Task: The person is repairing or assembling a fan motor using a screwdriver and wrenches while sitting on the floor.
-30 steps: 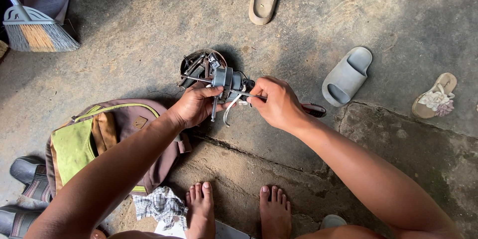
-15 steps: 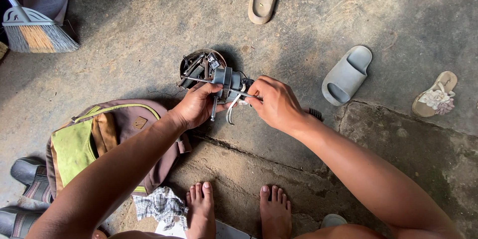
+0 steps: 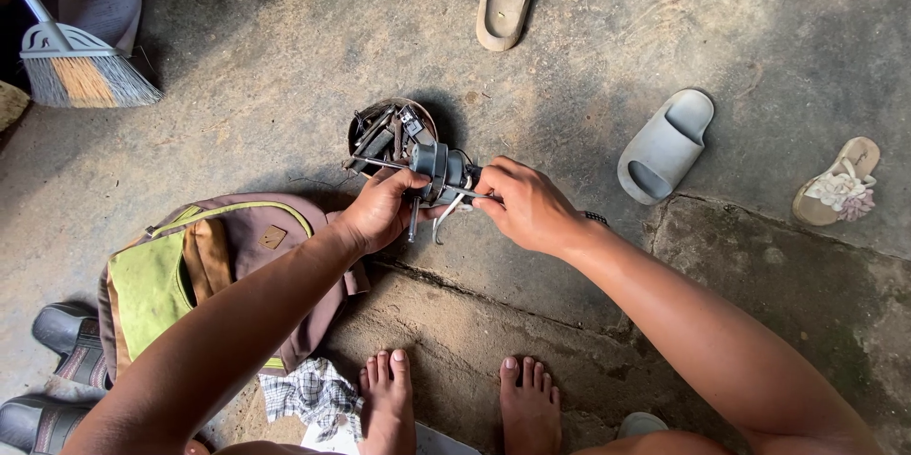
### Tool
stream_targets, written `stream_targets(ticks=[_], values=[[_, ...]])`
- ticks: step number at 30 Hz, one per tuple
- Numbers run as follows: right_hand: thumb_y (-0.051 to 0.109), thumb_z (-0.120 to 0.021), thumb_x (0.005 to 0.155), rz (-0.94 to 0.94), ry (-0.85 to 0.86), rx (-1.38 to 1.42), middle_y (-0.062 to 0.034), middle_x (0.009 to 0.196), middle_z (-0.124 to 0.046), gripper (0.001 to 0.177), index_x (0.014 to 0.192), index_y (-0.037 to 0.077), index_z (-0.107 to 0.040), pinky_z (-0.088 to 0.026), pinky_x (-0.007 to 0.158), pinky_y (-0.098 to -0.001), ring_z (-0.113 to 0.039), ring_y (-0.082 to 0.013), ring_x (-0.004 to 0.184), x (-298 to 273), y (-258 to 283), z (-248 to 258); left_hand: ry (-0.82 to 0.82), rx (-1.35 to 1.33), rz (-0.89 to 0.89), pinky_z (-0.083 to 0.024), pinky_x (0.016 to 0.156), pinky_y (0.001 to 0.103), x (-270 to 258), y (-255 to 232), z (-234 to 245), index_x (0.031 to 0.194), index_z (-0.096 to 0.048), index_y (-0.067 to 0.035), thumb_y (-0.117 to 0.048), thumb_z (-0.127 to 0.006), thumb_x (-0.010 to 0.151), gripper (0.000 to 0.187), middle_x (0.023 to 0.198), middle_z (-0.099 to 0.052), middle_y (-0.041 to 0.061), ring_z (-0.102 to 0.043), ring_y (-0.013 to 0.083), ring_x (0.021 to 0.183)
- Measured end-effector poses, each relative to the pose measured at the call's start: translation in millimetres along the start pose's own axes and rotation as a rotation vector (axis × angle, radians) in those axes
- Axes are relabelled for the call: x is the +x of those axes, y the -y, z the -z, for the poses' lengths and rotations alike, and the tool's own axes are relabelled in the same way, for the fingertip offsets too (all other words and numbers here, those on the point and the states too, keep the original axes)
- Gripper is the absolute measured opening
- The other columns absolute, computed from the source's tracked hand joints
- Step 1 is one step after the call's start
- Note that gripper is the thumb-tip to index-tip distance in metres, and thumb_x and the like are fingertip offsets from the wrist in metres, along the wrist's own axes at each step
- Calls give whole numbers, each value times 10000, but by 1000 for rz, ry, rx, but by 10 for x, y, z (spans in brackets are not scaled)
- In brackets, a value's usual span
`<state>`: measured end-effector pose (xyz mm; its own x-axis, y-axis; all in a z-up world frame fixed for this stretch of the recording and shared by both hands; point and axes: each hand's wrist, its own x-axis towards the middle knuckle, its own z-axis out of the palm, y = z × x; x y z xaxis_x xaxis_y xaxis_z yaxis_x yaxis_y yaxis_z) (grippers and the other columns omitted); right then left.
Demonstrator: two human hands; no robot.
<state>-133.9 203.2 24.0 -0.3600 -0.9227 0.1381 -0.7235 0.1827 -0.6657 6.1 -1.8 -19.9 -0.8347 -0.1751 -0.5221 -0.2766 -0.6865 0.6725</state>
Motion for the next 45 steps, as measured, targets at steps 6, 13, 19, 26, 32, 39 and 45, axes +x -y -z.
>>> stream_targets(ticks=[6,13,19,26,32,39,45], values=[[136,-677,952,-47,121,14,-88,910,-598,147,950,21,-586,-510,649,-398,-636,-227,725,-70,-117,-44,-25,-5,18,-620,963,494,8,75,81,1247,-559,24,-83,-569,960,306,1188,-651,133,-688,266,1068],[161,-637,998,-50,-7,84,-62,810,-578,167,1074,12,-633,-473,538,-360,-572,-193,603,1,5,-75,34,-31,-5,-601,958,492,20,64,34,1300,-568,-16,-75,-525,946,362,1241,-651,124,-665,252,1111],[184,-750,902,-55,-126,43,-85,797,-591,216,1031,14,-712,-496,543,-368,-612,-206,618,77,-88,-392,26,5,-21,-621,945,474,90,100,-56,1266,-565,35,-45,-594,946,331,1226,-662,166,-678,286,1102],[125,-735,879,-71,-126,2,-102,821,-627,157,962,3,-680,-544,595,-380,-662,-236,664,63,-324,-614,-276,103,-55,-650,883,475,221,288,-146,1349,-322,-84,102,-646,805,660,1164,-645,158,-699,282,1010],[130,-722,896,-12,-236,12,-121,916,-670,165,987,20,-640,-564,631,-400,-689,-268,706,8,-526,-855,-324,189,-98,-644,855,384,402,403,-9,1446,-216,-205,48,-666,832,803,1164,-638,176,-698,241,970],[136,-725,874,-162,-117,83,-150,978,-712,185,989,18,-639,-584,717,-400,-744,-271,812,-59,-917,-1111,-295,300,-134,-660,800,378,538,518,150,1408,-270,-166,79,-671,798,770,1221,-595,140,-691,234,983],[182,-678,923,-802,240,132,-122,966,-764,159,1037,72,-694,-607,788,-360,-772,-245,829,-95,-1339,-1443,-370,722,-269,-563,957,317,696,649,327,1396,-309,-102,37,-769,746,807,1237,-607,137,-671,188,1075]])
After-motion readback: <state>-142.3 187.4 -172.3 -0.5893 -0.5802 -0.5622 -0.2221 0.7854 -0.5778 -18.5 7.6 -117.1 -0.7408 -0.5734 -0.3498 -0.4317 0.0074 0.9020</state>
